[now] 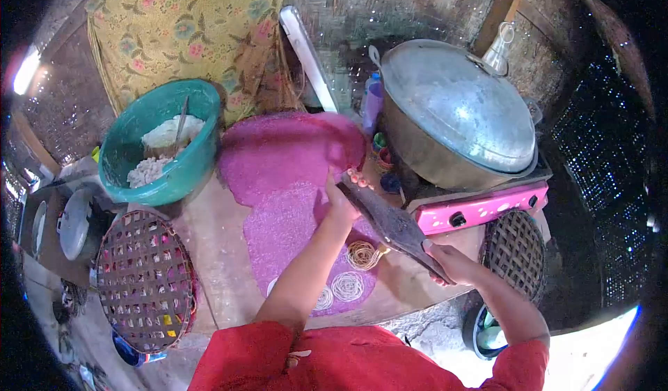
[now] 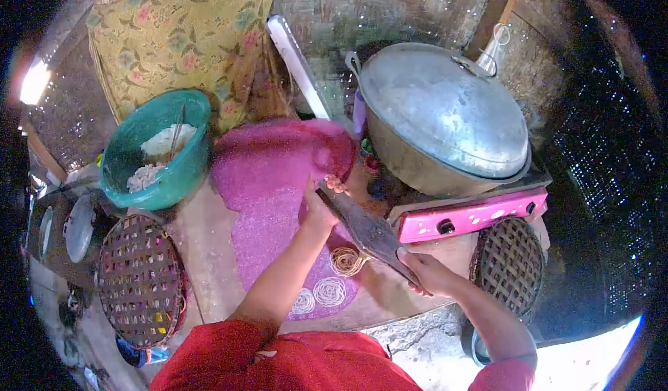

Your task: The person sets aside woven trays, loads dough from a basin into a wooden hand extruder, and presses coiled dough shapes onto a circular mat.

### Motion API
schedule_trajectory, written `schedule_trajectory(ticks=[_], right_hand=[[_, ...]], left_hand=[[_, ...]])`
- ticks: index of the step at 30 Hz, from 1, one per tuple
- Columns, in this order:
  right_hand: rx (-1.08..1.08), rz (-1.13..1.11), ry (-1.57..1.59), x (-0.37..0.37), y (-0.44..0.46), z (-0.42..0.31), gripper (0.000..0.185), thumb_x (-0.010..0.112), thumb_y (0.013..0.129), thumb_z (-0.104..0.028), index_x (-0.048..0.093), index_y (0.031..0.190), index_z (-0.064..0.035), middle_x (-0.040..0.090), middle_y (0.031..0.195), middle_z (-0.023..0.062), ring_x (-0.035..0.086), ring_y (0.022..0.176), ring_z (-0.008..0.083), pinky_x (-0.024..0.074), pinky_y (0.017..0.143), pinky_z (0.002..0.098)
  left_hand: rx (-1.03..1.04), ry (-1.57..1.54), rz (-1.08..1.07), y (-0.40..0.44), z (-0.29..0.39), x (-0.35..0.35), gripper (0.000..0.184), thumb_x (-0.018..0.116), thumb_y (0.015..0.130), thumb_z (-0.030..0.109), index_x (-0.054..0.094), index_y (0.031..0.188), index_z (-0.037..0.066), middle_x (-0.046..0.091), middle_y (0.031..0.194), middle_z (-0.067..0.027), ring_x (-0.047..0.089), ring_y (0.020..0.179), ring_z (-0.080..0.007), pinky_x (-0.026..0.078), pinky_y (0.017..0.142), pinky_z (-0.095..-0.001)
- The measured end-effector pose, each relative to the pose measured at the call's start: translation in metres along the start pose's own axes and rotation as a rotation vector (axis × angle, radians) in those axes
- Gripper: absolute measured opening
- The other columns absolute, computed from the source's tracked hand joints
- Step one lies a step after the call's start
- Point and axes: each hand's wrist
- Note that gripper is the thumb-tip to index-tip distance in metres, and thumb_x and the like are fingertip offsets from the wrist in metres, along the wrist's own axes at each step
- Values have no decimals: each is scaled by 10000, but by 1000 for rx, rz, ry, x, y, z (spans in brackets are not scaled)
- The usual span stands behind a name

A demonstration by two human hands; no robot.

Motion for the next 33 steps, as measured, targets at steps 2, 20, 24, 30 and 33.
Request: schedule_trajectory(ticks=[2,20,24,30,33], right_hand=[[-26,7,62,0,1,12,568,346,907,-619,526,915,-80,488,605,7,452,459,81,350,381,223],[-260,89,226,10,20,42,486,408,925,-544,549,978,-82,463,600,-33,402,437,44,303,374,219],[-293,134,220,12,20,36,487,412,931,-525,551,1013,-65,458,604,-35,393,444,48,305,383,215],[-364,133,184,16,23,38,549,410,934,-518,529,1155,-29,478,653,-38,376,467,49,306,406,206],[-412,126,150,15,26,40,573,406,940,-510,500,1215,-17,492,680,-47,370,473,45,316,415,208]], left_hand=[[-60,8,-89,2,-6,16,555,356,844,634,508,739,111,526,667,-54,516,633,-218,412,655,-383],[-600,1579,58,-70,-33,-35,408,381,956,394,587,1081,65,641,904,-13,590,813,-138,448,778,-326],[-383,1897,-150,-39,-15,-136,377,437,933,370,589,1147,99,628,1034,-77,582,869,-224,444,802,-368],[130,2624,-471,-119,-2,-39,443,531,866,427,610,1172,117,402,1372,-107,457,1096,-323,387,892,-457],[271,2810,-598,-134,17,-28,500,546,847,423,547,1248,123,328,1433,-100,377,1204,-394,311,985,-509]])
Point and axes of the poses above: each hand's wrist, its own y-axis towards the middle knuckle, its own x-axis out of the palm, z = x × y
